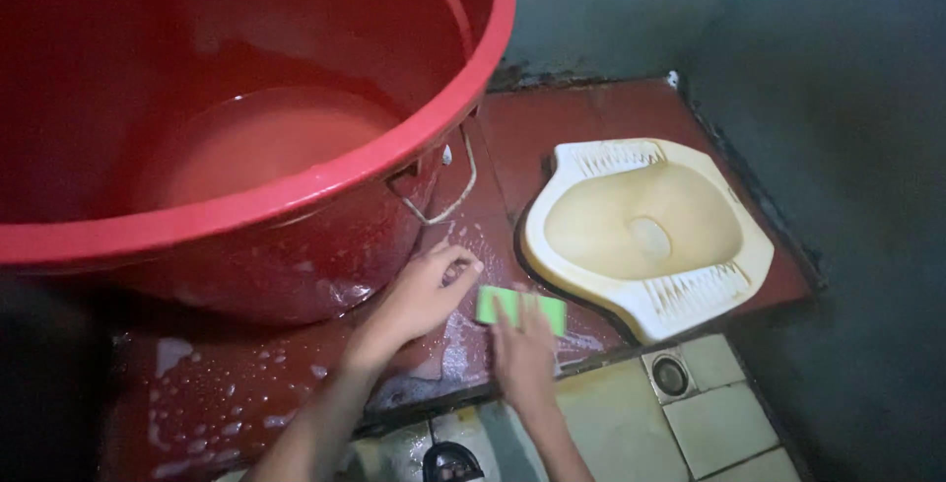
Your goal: The person scrubs the tiled floor around a squat toilet using a green sponge. They repeatedly wipe the reddish-brown tiles near a large red bucket, spreading soapy water across the surface.
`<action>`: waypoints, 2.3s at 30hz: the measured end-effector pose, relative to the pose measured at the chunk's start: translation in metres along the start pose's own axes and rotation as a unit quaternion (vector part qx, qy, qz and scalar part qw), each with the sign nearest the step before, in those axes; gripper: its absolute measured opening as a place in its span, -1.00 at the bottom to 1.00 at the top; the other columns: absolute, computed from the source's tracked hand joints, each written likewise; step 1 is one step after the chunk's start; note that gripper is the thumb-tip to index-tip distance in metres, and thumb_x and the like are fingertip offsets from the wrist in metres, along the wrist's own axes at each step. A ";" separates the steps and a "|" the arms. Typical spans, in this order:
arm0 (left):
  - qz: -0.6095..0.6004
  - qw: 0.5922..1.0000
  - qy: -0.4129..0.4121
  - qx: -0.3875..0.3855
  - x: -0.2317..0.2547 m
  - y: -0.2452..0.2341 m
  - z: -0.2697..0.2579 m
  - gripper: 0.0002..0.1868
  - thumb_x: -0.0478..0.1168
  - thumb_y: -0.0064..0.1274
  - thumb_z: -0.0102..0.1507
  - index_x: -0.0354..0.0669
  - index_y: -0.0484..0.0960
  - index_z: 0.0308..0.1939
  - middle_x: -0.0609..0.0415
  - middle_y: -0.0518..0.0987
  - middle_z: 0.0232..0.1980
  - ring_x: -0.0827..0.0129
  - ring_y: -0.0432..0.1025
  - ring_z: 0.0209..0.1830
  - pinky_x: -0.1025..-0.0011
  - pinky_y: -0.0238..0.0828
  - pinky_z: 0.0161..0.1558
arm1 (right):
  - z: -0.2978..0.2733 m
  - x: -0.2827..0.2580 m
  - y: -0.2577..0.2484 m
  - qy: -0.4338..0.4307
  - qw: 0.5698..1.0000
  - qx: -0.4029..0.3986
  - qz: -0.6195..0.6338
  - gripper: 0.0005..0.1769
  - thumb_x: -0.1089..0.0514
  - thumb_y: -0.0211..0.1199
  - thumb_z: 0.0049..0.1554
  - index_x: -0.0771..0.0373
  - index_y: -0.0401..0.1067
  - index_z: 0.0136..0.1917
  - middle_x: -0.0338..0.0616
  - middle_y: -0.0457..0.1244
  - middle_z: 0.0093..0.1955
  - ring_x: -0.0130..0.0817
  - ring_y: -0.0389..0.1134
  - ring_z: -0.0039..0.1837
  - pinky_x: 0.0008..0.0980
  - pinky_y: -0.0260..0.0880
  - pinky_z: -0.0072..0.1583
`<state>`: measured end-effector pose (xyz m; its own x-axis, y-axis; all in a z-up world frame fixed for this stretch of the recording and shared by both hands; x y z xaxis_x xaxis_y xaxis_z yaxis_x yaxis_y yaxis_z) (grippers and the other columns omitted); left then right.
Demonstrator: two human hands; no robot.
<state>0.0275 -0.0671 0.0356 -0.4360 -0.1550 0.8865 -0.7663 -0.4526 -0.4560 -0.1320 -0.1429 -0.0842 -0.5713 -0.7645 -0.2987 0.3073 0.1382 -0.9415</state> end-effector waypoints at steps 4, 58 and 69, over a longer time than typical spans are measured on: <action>0.011 1.000 -0.003 0.012 -0.005 0.001 -0.002 -0.70 -0.07 0.00 0.35 -0.16 0.70 -0.03 -0.26 0.68 -0.03 -0.22 0.53 0.10 -0.04 0.46 0.12 | 0.041 -0.056 0.045 -0.143 0.988 0.055 0.034 -0.64 -0.08 0.12 0.28 0.04 0.60 0.18 0.24 0.34 0.27 0.18 0.29 0.41 0.03 0.13 0.43; 0.003 0.997 0.079 0.008 0.009 -0.026 -0.024 -0.70 -0.11 0.01 0.35 -0.28 0.69 -0.08 -0.36 0.60 -0.23 -0.30 0.53 -0.11 -0.03 0.44 -0.05 | 0.075 -0.091 -0.016 -0.305 0.928 0.000 0.214 -0.75 0.04 0.24 0.19 0.17 0.64 0.01 0.09 0.44 0.04 0.12 0.42 0.18 0.08 0.33 0.27; 0.040 0.999 0.003 -0.030 -0.025 0.003 -0.012 -0.69 0.03 -0.02 0.34 -0.03 0.71 -0.08 0.08 0.63 -0.15 0.35 0.53 -0.18 0.38 0.42 -0.05 | 0.007 -0.078 -0.054 -0.139 0.962 0.022 0.233 -0.44 0.10 -0.10 0.30 0.54 0.27 0.41 0.42 0.21 0.41 0.08 0.47 0.02 0.05 0.32 0.31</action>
<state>0.0308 -0.0534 0.0109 -0.5006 -0.1831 0.8461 -0.7556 -0.3845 -0.5303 -0.0991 -0.0952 -0.0088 -0.1397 -0.7662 -0.6273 0.5153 0.4847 -0.7068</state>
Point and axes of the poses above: each hand's wrist, its own z-axis towards the middle knuckle, its own y-axis out of the palm, x = y × z, the point moved 8 cm from there along z, towards the middle knuckle
